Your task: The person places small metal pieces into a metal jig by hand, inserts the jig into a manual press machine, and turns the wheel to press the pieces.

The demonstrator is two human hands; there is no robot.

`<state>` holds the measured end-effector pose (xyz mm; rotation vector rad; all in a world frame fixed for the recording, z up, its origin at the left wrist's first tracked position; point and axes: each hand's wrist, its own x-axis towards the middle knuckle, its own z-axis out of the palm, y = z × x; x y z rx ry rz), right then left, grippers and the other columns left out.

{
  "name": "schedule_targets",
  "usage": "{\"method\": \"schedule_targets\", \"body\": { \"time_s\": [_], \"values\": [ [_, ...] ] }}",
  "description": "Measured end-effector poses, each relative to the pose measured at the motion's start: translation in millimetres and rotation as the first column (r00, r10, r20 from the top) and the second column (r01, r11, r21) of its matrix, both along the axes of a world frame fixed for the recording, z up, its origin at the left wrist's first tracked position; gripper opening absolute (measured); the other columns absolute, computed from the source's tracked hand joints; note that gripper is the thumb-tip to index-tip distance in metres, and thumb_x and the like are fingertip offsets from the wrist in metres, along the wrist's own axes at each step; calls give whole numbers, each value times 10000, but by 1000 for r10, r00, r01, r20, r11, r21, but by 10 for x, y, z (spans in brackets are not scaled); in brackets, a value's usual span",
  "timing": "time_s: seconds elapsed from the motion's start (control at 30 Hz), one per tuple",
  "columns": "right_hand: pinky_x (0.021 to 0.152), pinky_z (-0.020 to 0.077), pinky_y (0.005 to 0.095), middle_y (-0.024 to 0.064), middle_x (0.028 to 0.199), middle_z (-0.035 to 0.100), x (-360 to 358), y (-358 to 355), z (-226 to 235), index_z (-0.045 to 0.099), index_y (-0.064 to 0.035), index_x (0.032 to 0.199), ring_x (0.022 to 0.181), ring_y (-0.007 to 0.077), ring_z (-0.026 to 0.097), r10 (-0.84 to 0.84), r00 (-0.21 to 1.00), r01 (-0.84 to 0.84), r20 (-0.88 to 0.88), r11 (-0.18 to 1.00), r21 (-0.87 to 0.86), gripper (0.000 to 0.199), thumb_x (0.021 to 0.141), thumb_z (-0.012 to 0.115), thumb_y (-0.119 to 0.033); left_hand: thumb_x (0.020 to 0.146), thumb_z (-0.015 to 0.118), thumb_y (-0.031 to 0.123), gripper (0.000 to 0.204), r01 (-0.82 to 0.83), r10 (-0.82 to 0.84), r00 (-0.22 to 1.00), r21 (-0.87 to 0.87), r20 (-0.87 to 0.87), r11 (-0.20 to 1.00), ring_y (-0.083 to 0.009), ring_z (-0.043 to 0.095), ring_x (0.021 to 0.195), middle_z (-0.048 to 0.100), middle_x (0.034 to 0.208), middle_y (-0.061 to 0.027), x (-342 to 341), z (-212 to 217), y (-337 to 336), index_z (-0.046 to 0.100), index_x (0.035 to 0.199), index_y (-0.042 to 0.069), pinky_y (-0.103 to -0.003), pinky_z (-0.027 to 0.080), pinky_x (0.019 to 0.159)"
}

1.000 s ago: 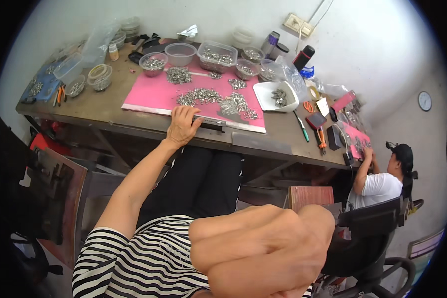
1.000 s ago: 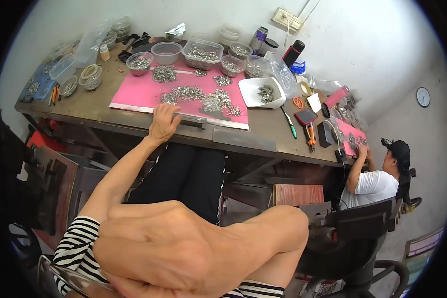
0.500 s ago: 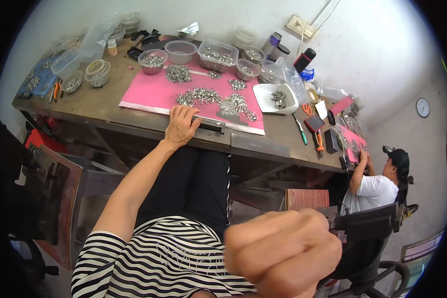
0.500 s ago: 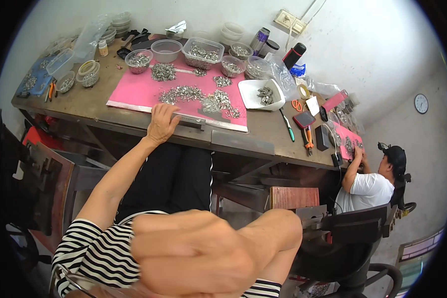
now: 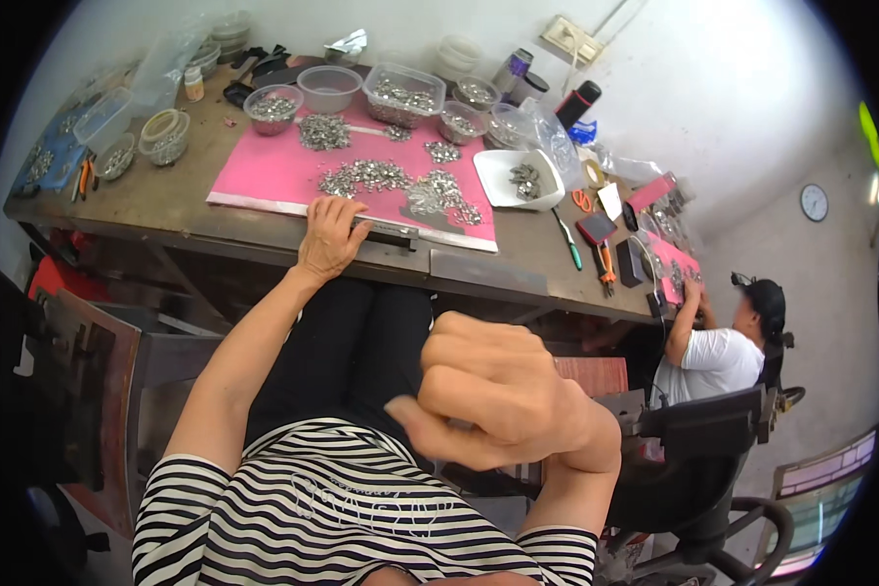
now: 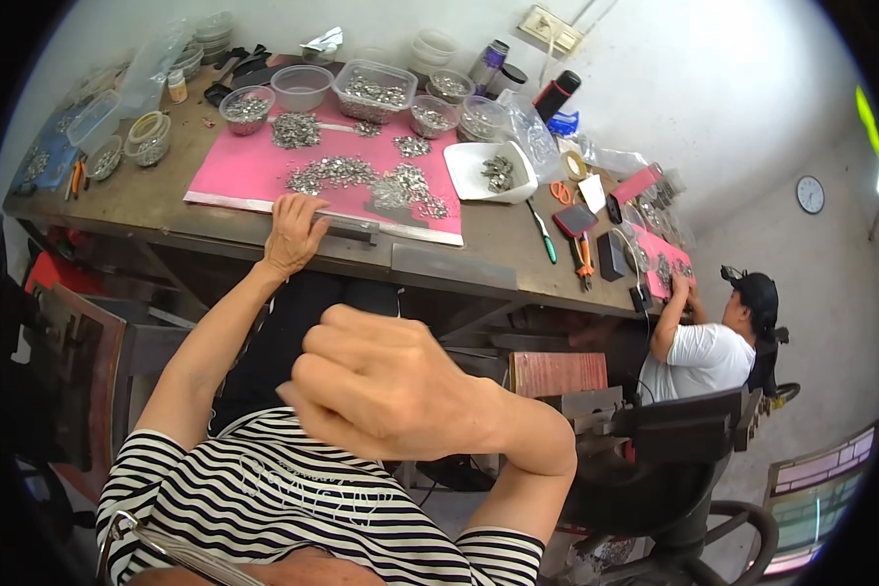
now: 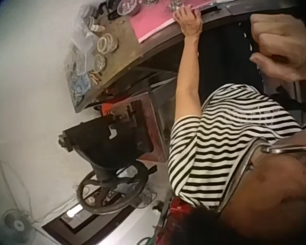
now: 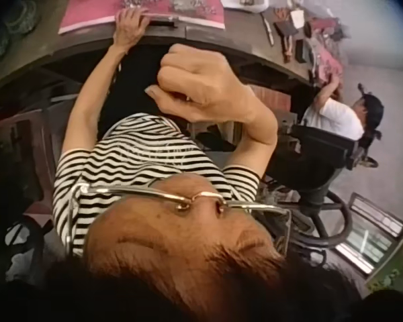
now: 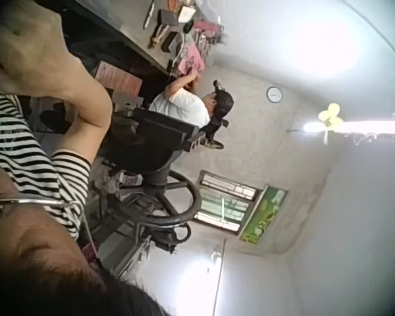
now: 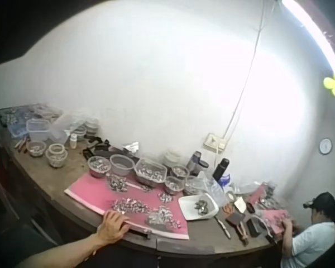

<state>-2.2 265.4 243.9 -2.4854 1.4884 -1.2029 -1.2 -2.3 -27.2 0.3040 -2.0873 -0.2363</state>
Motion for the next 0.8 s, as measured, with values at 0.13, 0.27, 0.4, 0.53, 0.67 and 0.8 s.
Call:
{"method": "schedule_targets", "body": {
  "time_s": [0.13,0.27,0.4,0.53,0.67,0.8],
  "values": [
    [514,379,386,82,647,448,-346,-105,-49,508,-41,686,575,261,465,-180,969,190,-168,981,46,316,755,816,-30,951,654,326,285,26,-26,998,4,50,1000,-297,558,1034,616,1036,-93,18,17,31,640,1097,81,-485,363,1023],
    [660,515,371,131,831,621,-901,-330,-439,640,3,897,747,312,650,-407,888,449,-213,866,218,120,867,737,-61,931,682,328,310,76,-77,993,10,88,997,-277,570,1047,617,1058,-83,102,80,62,630,1118,87,-516,331,1075],
    [679,520,338,113,852,649,-1585,-786,-915,659,9,945,750,247,665,-471,877,478,-98,830,288,91,890,704,-48,914,703,349,347,99,-104,989,46,106,994,-268,571,1079,607,1078,-78,128,66,54,642,1137,91,-525,316,1086],
    [662,501,285,68,809,689,-2179,-1304,-1279,678,10,956,719,135,631,-580,809,504,91,765,400,97,909,701,-72,905,714,346,340,100,-109,988,87,106,991,-257,572,1092,603,1102,-76,156,116,51,651,1130,100,-521,302,1093],
    [710,544,355,152,860,706,-2630,-1812,-1618,694,27,967,756,232,691,-644,747,516,163,717,468,140,899,696,-95,882,729,276,271,118,-148,983,247,105,962,-243,561,1113,607,1092,-54,108,208,25,658,1092,121,-563,264,1099],
    [729,541,386,173,885,701,-2863,-2380,-1944,686,29,964,790,282,695,-641,750,528,162,728,438,148,883,698,-94,890,694,210,134,145,-173,978,209,120,967,-237,572,1042,628,984,-27,-231,512,-405,673,990,124,-547,273,1090]
  ]
}}
